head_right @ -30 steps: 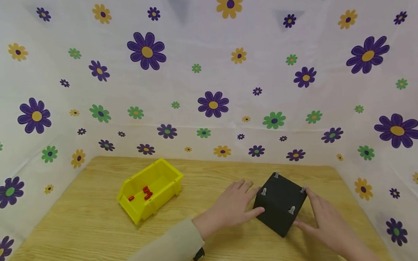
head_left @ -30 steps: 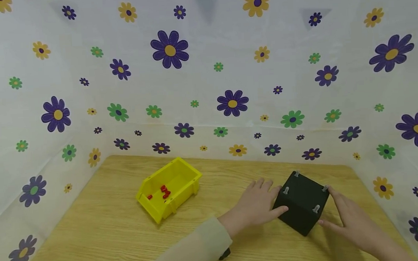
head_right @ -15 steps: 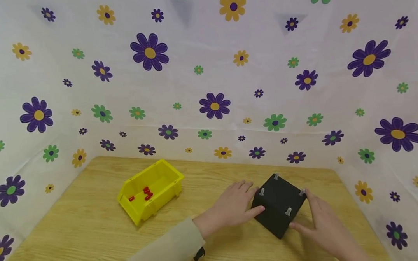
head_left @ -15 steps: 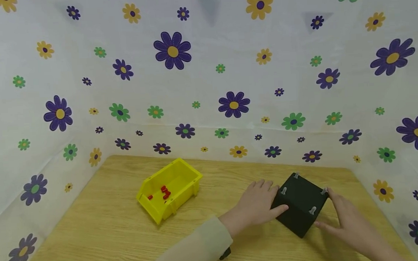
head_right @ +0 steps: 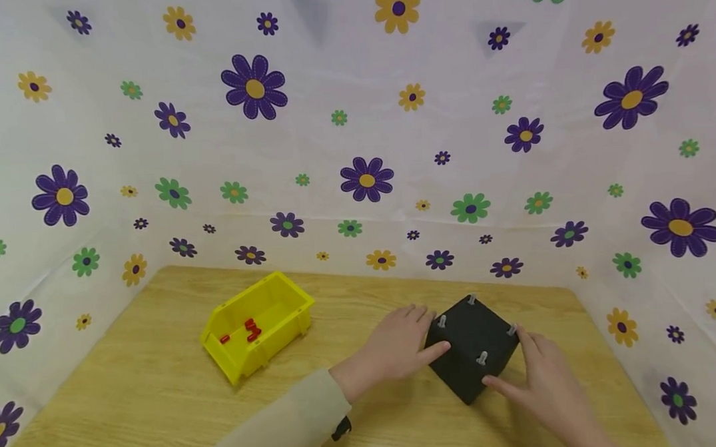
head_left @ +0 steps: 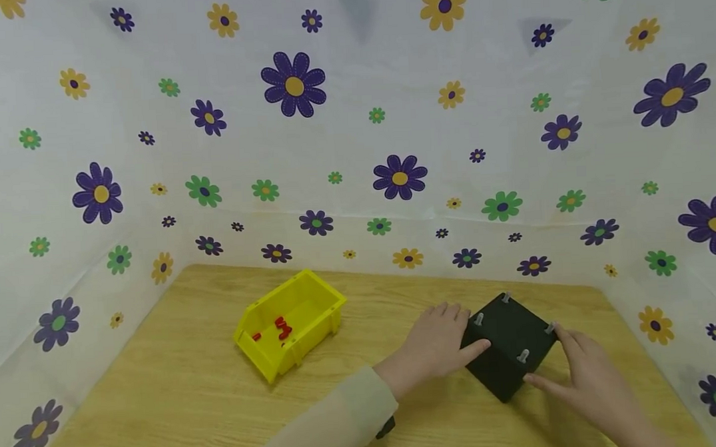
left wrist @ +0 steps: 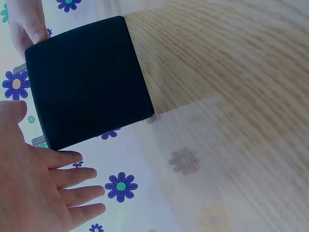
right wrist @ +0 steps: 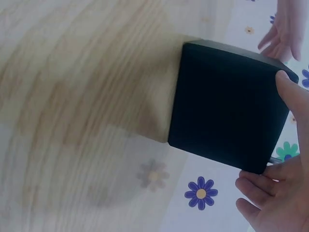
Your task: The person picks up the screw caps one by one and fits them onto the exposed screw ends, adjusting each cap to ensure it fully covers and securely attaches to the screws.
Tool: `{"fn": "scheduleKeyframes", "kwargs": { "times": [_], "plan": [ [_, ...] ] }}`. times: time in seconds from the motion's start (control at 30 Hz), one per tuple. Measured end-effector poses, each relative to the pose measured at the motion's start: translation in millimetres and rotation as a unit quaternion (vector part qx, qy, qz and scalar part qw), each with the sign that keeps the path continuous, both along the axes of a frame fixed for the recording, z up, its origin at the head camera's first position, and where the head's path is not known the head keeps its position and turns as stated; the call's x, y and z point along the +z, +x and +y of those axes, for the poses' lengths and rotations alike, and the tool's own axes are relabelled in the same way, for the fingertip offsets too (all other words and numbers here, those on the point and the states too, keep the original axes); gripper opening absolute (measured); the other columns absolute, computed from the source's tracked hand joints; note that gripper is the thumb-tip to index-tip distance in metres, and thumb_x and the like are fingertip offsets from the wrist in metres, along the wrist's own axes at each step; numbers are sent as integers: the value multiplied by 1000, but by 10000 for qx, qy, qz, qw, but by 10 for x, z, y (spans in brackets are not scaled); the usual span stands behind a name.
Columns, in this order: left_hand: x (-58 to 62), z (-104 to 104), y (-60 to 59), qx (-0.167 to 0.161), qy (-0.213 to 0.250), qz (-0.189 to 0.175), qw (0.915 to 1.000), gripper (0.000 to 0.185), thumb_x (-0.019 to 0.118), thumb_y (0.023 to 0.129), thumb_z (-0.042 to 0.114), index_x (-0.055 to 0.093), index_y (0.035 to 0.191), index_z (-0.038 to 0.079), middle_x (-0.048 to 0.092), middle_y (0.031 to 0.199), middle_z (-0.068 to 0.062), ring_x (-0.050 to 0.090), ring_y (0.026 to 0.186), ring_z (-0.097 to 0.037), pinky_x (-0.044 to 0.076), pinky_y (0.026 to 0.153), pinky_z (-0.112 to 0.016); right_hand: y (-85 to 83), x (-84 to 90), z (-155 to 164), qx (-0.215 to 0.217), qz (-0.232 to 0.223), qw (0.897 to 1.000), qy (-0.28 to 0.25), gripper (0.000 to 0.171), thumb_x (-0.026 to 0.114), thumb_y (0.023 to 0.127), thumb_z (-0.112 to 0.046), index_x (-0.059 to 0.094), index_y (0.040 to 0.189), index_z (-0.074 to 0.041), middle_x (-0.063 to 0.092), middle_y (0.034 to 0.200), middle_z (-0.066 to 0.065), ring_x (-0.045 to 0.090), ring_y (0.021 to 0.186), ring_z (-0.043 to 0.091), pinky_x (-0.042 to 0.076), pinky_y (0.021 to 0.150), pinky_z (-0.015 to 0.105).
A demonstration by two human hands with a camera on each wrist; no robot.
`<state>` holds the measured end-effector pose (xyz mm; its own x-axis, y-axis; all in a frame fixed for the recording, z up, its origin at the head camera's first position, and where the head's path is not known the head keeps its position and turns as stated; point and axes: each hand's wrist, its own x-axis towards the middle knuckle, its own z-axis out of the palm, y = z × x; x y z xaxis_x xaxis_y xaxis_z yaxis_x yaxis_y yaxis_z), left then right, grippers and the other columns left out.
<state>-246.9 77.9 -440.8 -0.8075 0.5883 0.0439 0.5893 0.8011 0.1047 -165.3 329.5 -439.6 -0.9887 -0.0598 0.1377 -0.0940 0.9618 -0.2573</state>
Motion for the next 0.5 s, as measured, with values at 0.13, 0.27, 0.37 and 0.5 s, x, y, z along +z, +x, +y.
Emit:
{"fn": "scheduleKeyframes", "kwargs": {
  "times": [0.13, 0.27, 0.37, 0.5],
  "plan": [
    [1, -20, -17, 71, 51, -64, 9999, 78, 34, 107, 69, 47, 159, 13, 52, 162, -3, 48, 152, -22, 39, 126, -37, -1, -47, -50, 17, 239, 9996, -153, 116, 88, 79, -59, 41, 150, 19, 54, 138, 44, 54, 123, 61, 49, 100, 73],
    [-3, -25, -19, 115, 55, -97, 9999, 78, 34, 107, 70, 48, 158, 12, 54, 161, -3, 50, 150, -22, 41, 124, -37, 19, -78, -86, -18, 397, 9990, -218, 114, 90, 77, -58, 44, 148, 19, 57, 134, 42, 57, 120, 59, 50, 98, 72],
    [4, -20, -23, 150, 34, -83, 9998, 79, 33, 107, 71, 48, 159, 12, 54, 161, -3, 51, 149, -22, 42, 124, -37, 24, -81, -104, -62, 450, 9988, -186, 113, 90, 77, -59, 45, 147, 19, 58, 132, 41, 58, 118, 57, 51, 98, 70],
    [7, -11, -41, 224, 10, -58, 9997, 82, 30, 107, 72, 46, 160, 12, 53, 162, -4, 51, 150, -22, 43, 123, -36, 15, -71, -107, -45, 591, 9981, -162, 108, 89, 79, -57, 48, 145, 18, 60, 130, 40, 59, 117, 56, 52, 98, 69]
  ]
}}
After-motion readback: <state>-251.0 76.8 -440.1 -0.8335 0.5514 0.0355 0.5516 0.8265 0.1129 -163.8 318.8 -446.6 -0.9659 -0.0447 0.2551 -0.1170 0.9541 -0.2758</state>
